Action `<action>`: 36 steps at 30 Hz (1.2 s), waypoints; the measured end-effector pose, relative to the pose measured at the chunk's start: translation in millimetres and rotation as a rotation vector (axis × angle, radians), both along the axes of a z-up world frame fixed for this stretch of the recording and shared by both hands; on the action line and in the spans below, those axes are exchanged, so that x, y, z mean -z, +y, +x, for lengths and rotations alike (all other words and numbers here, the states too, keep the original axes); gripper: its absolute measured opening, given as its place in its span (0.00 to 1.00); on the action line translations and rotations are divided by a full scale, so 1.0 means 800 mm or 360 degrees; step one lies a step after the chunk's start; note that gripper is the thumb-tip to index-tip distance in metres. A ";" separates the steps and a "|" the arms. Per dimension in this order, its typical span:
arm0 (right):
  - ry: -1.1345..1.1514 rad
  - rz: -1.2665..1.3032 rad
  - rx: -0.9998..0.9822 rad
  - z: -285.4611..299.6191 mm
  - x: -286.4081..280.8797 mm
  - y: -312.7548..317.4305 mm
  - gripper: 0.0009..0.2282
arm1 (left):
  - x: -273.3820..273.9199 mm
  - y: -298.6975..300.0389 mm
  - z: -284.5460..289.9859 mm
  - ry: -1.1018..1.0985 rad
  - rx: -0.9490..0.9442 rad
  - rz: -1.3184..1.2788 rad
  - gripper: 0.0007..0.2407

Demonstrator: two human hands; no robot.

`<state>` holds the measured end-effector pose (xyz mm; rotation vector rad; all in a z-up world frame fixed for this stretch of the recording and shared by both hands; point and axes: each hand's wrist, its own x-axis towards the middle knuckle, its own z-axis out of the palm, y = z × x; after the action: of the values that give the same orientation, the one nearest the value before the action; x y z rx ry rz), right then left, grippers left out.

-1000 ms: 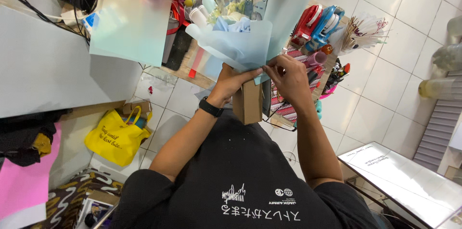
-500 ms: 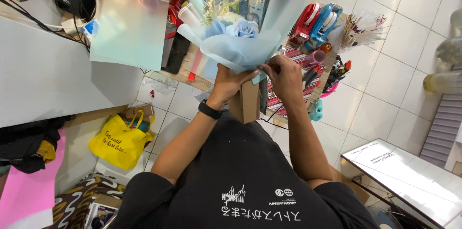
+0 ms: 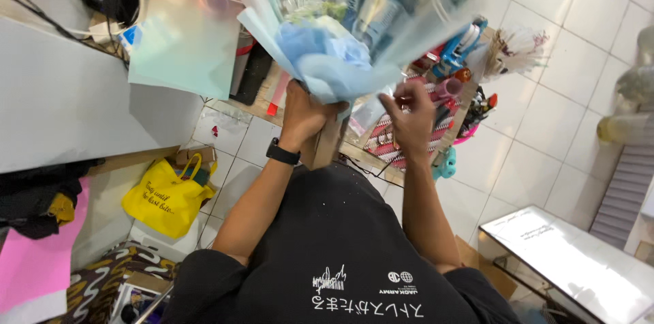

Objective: The person wraps a bouquet of banknotes in light blue tissue paper, securing it with tape. They then cut a larger sheet of translucent paper with scissors and wrap it around the bouquet as an outer layer.

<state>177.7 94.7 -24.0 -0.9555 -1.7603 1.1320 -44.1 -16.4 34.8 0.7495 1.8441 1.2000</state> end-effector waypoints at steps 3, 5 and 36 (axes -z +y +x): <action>0.0165 0.0245 -0.0149 0.011 -0.081 -0.023 0.10 | -0.008 -0.015 -0.009 0.0762 -0.0056 -0.0170 0.43; -0.0013 0.0341 -0.0204 0.003 -0.131 -0.035 0.18 | 0.027 -0.015 -0.010 0.0986 -0.0059 -0.0232 0.45; 0.0321 -0.1566 -0.1329 -0.012 0.064 0.052 0.14 | 0.203 0.000 -0.010 0.2176 0.0036 -0.0232 0.43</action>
<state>168.5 136.4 -75.0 -0.5341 -1.4022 2.6645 -52.0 -16.5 -127.6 1.7415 2.8846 0.4331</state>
